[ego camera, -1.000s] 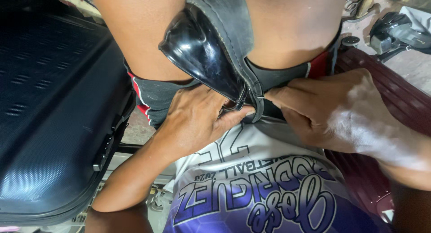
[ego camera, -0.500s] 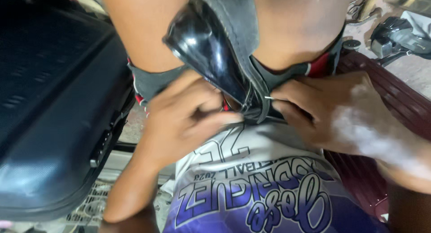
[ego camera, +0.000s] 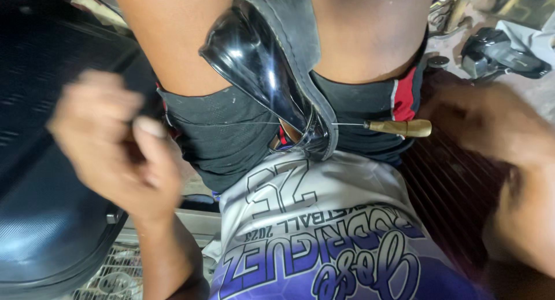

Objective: The person is repairing a black shoe by hand-sewing the sole to the upper. They use a needle and thread to stitch along the seam, pulling the thread through repeatedly to secure the sole.

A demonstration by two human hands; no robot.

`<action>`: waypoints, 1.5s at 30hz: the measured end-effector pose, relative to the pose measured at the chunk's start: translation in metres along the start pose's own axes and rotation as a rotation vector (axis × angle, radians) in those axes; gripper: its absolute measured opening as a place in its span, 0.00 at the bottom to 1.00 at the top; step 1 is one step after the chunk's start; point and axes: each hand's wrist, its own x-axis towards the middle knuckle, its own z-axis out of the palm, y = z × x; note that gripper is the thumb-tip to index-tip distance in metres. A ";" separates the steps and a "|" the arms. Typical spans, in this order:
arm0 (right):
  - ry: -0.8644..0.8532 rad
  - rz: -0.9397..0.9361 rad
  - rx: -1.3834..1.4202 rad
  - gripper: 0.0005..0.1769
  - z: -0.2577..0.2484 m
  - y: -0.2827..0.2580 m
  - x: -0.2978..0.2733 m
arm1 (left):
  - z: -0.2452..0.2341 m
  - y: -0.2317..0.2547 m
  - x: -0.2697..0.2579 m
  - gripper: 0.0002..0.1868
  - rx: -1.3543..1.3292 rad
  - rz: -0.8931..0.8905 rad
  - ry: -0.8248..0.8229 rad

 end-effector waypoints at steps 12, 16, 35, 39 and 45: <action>0.687 -0.532 0.045 0.16 -0.040 -0.122 -0.027 | 0.021 0.026 0.004 0.06 -0.486 -0.068 -0.347; 0.595 -0.677 -0.289 0.15 -0.042 -0.155 -0.013 | 0.017 0.024 0.000 0.06 -1.280 -0.515 -0.299; 0.444 -0.613 -0.070 0.06 -0.038 -0.151 0.001 | -0.003 0.022 0.012 0.04 -0.636 -0.242 -0.484; 0.458 -0.629 -0.030 0.06 -0.034 -0.148 0.000 | 0.009 0.020 0.010 0.04 -0.995 -0.633 -0.393; 0.513 -0.663 0.029 0.06 -0.029 -0.145 0.000 | 0.033 0.043 0.011 0.08 -0.544 -0.317 -0.427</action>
